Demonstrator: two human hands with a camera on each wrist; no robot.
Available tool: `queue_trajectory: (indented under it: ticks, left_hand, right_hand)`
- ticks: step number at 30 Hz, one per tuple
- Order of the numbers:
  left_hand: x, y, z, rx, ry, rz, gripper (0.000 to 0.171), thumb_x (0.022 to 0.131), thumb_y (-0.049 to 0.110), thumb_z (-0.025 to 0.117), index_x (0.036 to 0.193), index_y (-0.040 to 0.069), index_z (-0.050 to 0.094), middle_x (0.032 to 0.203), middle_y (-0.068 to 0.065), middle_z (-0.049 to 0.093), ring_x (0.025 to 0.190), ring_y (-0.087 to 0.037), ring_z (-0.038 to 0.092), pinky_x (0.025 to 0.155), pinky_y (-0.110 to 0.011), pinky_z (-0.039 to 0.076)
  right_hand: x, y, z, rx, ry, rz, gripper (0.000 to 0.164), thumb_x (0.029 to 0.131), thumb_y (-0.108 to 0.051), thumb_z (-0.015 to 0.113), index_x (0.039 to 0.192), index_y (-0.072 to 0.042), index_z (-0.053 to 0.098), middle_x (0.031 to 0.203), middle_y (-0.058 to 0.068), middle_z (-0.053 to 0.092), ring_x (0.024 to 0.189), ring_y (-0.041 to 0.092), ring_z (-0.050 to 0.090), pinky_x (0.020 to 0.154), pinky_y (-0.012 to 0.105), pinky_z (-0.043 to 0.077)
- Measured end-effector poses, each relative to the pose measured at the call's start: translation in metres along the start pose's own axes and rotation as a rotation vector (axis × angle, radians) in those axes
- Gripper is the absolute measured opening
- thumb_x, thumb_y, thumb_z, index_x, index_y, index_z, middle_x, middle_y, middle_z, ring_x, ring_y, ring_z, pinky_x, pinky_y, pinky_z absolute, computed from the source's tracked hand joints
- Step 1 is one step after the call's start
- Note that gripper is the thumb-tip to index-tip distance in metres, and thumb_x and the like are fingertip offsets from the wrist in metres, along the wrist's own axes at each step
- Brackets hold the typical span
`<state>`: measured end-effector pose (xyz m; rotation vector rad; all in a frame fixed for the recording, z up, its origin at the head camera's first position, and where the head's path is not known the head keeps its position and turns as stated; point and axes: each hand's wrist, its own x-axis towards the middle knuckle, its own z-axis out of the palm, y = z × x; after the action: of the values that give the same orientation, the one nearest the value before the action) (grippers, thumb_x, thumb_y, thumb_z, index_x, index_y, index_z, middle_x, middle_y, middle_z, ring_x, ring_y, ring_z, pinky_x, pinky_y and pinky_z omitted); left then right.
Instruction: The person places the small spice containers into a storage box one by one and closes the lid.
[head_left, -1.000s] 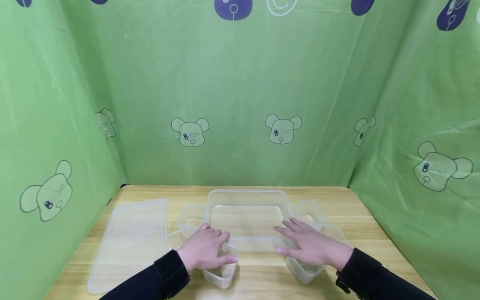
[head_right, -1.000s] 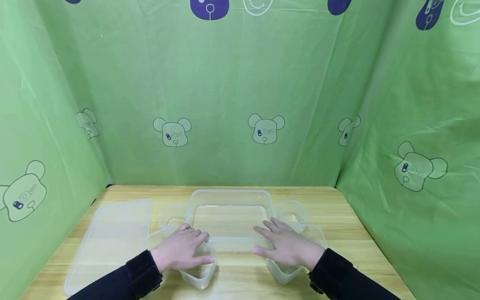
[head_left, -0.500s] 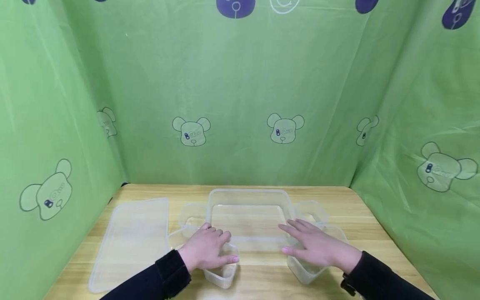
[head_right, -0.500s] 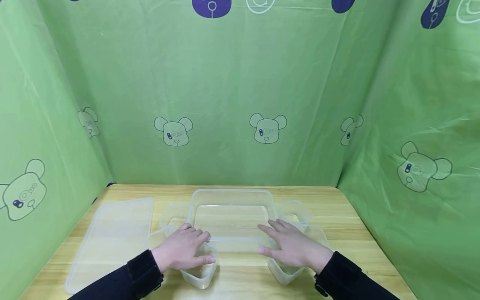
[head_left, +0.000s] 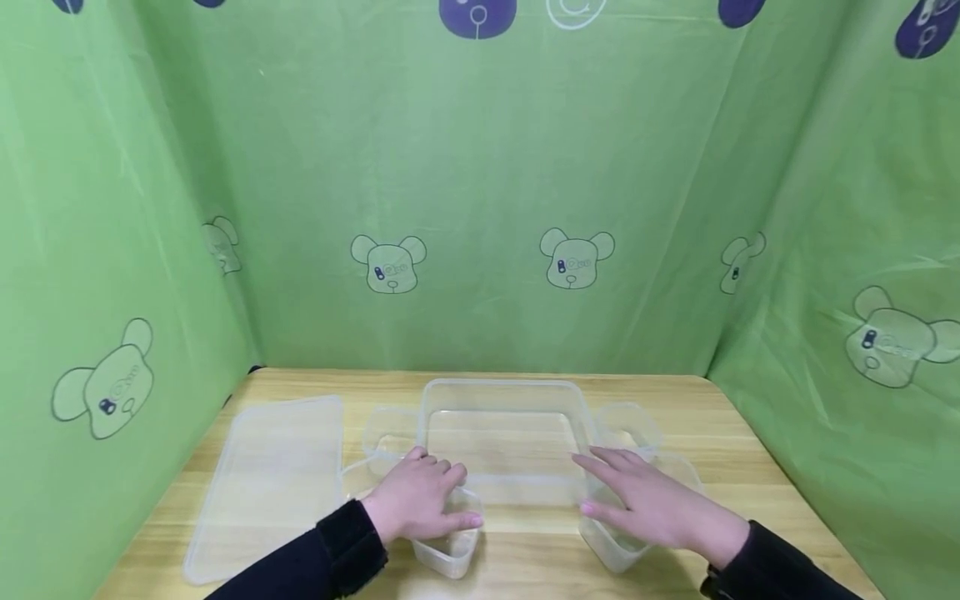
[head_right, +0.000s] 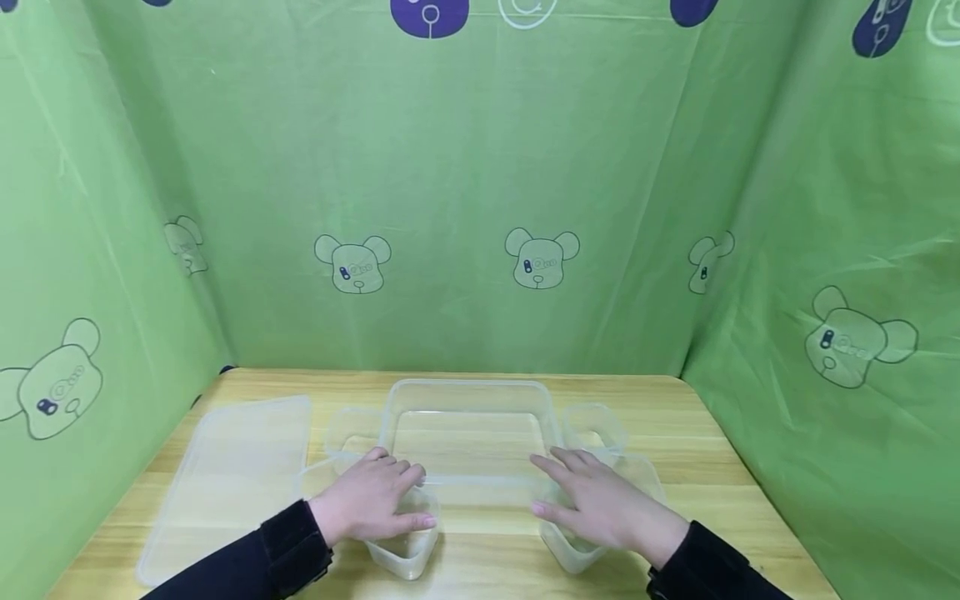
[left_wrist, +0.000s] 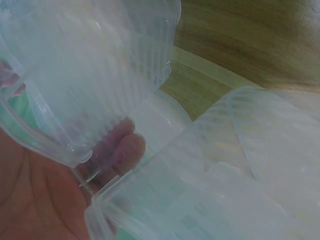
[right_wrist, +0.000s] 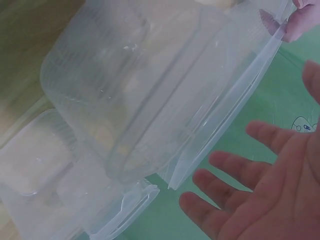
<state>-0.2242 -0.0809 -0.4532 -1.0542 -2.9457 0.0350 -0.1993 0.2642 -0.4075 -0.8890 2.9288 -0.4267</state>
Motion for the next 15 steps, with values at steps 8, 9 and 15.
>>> queue_trajectory:
  ticks: [8,9,15]
  left_hand:
    - [0.0007,-0.0013,0.0015,-0.006,0.007,0.002,0.077,0.09,0.08,0.036,0.126,0.016,0.059,0.112,-0.002,0.07,0.105,-0.02,0.065,0.102,-0.041,0.04]
    - [0.0009,-0.0015,0.0017,-0.006,0.009,0.003,0.077,0.09,0.08,0.036,0.126,0.016,0.059,0.112,-0.002,0.07,0.105,-0.02,0.065,0.102,-0.041,0.04]
    - [0.0014,-0.0009,0.0024,-0.01,0.01,0.002,0.077,0.09,0.08,0.037,0.127,0.016,0.059,0.112,-0.002,0.07,0.105,-0.02,0.065,0.102,-0.041,0.04]
  right_hand:
    - [-0.0055,-0.0001,-0.0008,-0.043,0.034,0.018,0.07,0.097,-0.057,0.056,0.147,-0.008,0.048,0.14,0.023,0.051,0.128,0.046,0.048,0.101,0.064,0.041]
    - [-0.006,-0.0003,-0.0009,-0.047,0.037,0.014,0.07,0.097,-0.057,0.055,0.147,-0.008,0.048,0.138,0.022,0.053,0.127,0.045,0.05,0.1,0.063,0.043]
    - [-0.0096,-0.0008,-0.0001,-0.067,0.035,-0.008,0.073,0.097,-0.061,0.052,0.145,-0.006,0.05,0.132,0.018,0.056,0.12,0.04,0.055,0.095,0.059,0.048]
